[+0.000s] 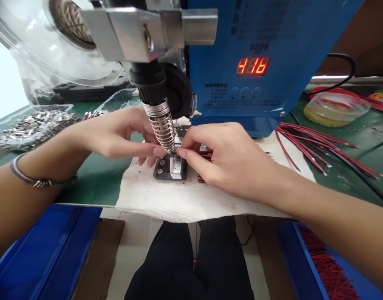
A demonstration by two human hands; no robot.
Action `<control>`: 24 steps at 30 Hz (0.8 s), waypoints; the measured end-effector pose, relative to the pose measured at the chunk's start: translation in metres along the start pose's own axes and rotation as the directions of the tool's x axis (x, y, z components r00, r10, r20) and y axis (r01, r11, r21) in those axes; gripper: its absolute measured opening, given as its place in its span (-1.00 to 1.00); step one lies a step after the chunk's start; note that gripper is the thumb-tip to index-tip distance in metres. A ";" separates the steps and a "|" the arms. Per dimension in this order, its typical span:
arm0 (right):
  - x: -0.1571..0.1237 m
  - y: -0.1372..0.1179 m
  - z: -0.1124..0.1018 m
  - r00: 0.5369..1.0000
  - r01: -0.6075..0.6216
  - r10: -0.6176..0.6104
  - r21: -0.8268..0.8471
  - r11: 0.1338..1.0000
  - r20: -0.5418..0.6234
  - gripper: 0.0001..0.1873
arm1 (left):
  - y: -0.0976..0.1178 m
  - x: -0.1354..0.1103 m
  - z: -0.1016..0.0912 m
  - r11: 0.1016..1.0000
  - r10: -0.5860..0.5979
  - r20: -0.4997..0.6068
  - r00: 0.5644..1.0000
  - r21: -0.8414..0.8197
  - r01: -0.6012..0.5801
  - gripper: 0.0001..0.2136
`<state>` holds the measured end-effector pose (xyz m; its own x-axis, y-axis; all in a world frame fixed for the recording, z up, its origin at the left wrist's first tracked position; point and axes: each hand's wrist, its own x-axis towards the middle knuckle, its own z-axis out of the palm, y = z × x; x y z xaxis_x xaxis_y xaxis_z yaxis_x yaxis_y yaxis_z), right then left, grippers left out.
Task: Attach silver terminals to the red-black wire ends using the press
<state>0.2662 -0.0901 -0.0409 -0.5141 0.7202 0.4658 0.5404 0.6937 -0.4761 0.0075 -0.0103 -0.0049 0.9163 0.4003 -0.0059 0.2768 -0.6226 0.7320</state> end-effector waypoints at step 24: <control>-0.001 0.002 0.002 0.995 0.097 -0.100 -0.083 0.992 -0.029 -0.83 | 0.002 0.001 -0.001 0.998 0.011 0.013 1.000 -0.058 -0.011 -0.90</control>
<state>0.2666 -0.0895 -0.0444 -0.5461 0.6470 0.5321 0.5412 0.7573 -0.3655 0.0085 -0.0111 -0.0029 0.9230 0.3847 -0.0061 0.2499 -0.5871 0.7700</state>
